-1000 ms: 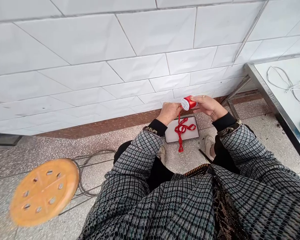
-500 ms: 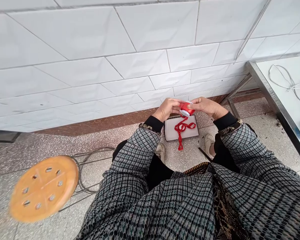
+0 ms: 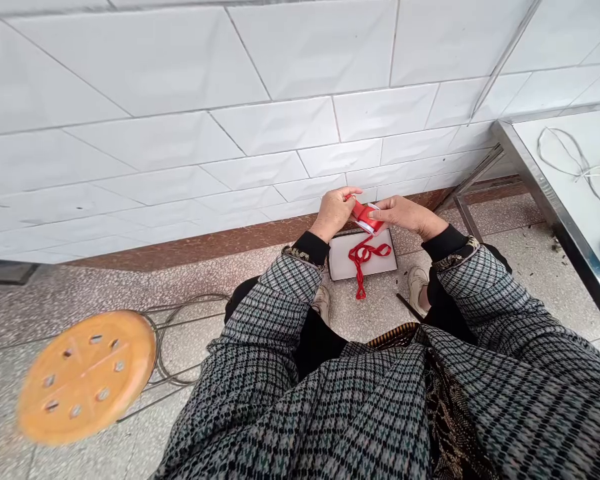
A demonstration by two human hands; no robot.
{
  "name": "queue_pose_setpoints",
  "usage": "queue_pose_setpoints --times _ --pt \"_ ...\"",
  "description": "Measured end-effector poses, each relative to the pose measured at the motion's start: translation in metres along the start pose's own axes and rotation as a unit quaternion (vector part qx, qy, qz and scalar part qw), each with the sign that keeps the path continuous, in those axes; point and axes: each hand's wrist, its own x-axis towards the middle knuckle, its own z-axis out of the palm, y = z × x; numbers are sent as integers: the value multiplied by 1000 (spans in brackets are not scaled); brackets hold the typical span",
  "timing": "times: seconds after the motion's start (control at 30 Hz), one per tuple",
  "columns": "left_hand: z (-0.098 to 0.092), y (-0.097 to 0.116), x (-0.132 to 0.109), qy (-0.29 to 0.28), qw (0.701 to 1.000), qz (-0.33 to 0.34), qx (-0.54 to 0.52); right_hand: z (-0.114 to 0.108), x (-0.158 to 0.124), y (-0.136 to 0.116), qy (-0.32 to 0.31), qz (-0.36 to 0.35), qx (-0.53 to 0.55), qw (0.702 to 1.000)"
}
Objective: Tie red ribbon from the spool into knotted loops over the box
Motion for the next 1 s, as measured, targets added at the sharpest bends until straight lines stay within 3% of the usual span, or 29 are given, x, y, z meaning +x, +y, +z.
queue_pose_setpoints --times 0.2,0.3,0.67,0.8,1.0 --pt "-4 2 2 -56 997 -38 32 4 -5 -5 13 6 -167 986" --pt "-4 4 2 -48 998 -37 21 4 -3 -3 20 -3 -213 977" --pt "-4 9 7 126 989 -30 -75 9 -1 -10 80 24 -240 967" --pt "1 9 1 119 986 -34 -113 8 4 -6 99 35 -191 976" --pt "5 21 -18 92 993 54 -42 6 18 3 127 43 -126 983"
